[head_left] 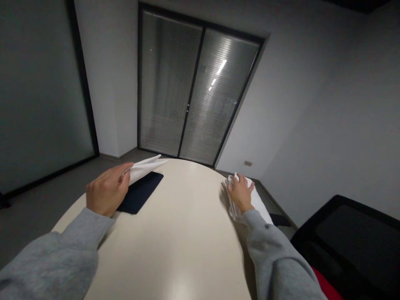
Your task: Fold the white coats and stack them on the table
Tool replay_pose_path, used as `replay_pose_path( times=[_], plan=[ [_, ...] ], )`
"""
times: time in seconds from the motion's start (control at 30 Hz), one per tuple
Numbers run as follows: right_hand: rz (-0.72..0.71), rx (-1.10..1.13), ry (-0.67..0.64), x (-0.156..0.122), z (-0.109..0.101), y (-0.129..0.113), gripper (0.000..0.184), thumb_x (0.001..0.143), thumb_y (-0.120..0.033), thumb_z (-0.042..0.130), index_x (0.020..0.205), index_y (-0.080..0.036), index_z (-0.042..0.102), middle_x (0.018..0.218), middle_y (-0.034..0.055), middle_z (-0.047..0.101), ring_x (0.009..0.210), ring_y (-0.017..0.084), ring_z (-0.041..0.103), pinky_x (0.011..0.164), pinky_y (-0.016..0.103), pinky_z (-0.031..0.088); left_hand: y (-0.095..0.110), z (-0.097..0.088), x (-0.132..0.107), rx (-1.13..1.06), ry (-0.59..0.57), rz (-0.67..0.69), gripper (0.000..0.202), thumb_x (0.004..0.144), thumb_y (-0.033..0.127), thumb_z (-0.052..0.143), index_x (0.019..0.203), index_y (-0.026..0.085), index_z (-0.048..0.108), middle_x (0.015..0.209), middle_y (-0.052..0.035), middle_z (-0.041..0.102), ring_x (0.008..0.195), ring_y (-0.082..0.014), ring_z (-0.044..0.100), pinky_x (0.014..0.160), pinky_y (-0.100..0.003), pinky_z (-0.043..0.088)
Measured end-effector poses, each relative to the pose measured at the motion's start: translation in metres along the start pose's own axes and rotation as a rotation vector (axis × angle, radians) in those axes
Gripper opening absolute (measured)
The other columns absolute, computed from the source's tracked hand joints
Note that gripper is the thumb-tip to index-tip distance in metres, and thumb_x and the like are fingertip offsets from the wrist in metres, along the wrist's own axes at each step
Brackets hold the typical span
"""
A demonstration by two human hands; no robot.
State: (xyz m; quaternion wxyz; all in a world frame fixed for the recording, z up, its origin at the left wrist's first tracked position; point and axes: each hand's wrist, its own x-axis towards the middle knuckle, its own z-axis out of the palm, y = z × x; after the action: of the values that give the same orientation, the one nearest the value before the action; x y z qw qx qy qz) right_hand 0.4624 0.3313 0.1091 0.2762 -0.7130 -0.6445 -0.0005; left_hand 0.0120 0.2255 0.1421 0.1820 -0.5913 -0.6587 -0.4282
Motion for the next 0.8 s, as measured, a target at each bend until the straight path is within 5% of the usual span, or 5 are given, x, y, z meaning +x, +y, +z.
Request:
replay_pose_path(
  times=[0.17, 0.3, 0.4, 0.57, 0.8],
  plan=[
    [-0.104, 0.346, -0.083, -0.059, 0.001, -0.055, 0.051, 0.101, -0.054, 0.034, 0.138, -0.025, 0.054, 0.14, 0.0117, 0.062, 0.124, 0.028, 0.061, 0.106, 0.047, 0.049, 0.052, -0.016, -0.003, -0.305, 0.093, 0.27, 0.03, 0.103, 0.025, 0.049, 0.122, 0.02, 0.071, 0.116, -0.0054, 0.076, 0.101, -0.0213, 0.071, 0.096, -0.031, 0.051],
    [0.083, 0.738, -0.18, -0.106, 0.016, -0.063, 0.066, 0.101, -0.069, 0.016, 0.137, -0.025, 0.05, 0.12, 0.0106, 0.071, 0.093, 0.024, 0.073, 0.071, 0.038, 0.06, 0.091, -0.011, -0.043, -0.553, -0.19, 0.647, 0.03, 0.101, 0.014, 0.047, 0.122, 0.019, 0.067, 0.11, -0.0075, 0.077, 0.1, -0.0216, 0.07, 0.095, -0.035, 0.051],
    [0.209, 0.926, -0.152, -0.129, 0.022, -0.048, 0.065, 0.091, -0.077, 0.042, 0.119, -0.021, 0.06, 0.104, 0.0101, 0.073, 0.096, 0.028, 0.07, 0.075, 0.038, 0.057, 0.099, 0.002, -0.086, -0.651, -0.489, 0.803, 0.031, 0.092, 0.013, 0.053, 0.12, 0.019, 0.066, 0.101, -0.0083, 0.076, 0.089, -0.0226, 0.068, 0.085, -0.036, 0.05],
    [0.207, 0.84, -0.07, -0.155, 0.018, -0.02, 0.058, 0.078, -0.072, 0.064, 0.103, -0.021, 0.066, 0.1, 0.0077, 0.074, 0.1, 0.028, 0.066, 0.089, 0.038, 0.051, 0.09, 0.027, -0.12, -0.718, -0.932, 0.619, 0.022, 0.082, 0.036, 0.071, 0.1, 0.023, 0.069, 0.082, -0.0011, 0.066, 0.076, -0.0194, 0.059, 0.072, -0.031, 0.043],
    [0.282, 0.7, -0.06, -0.169, 0.013, -0.006, 0.056, 0.09, -0.073, 0.04, 0.077, -0.024, 0.065, 0.087, 0.0077, 0.074, 0.095, 0.029, 0.065, 0.088, 0.038, 0.049, 0.073, 0.042, -0.099, -0.826, -1.354, 0.286, 0.064, 0.043, 0.061, 0.094, 0.084, 0.019, 0.07, 0.063, 0.008, 0.049, 0.061, -0.0118, 0.039, 0.055, -0.024, 0.027]
  ],
)
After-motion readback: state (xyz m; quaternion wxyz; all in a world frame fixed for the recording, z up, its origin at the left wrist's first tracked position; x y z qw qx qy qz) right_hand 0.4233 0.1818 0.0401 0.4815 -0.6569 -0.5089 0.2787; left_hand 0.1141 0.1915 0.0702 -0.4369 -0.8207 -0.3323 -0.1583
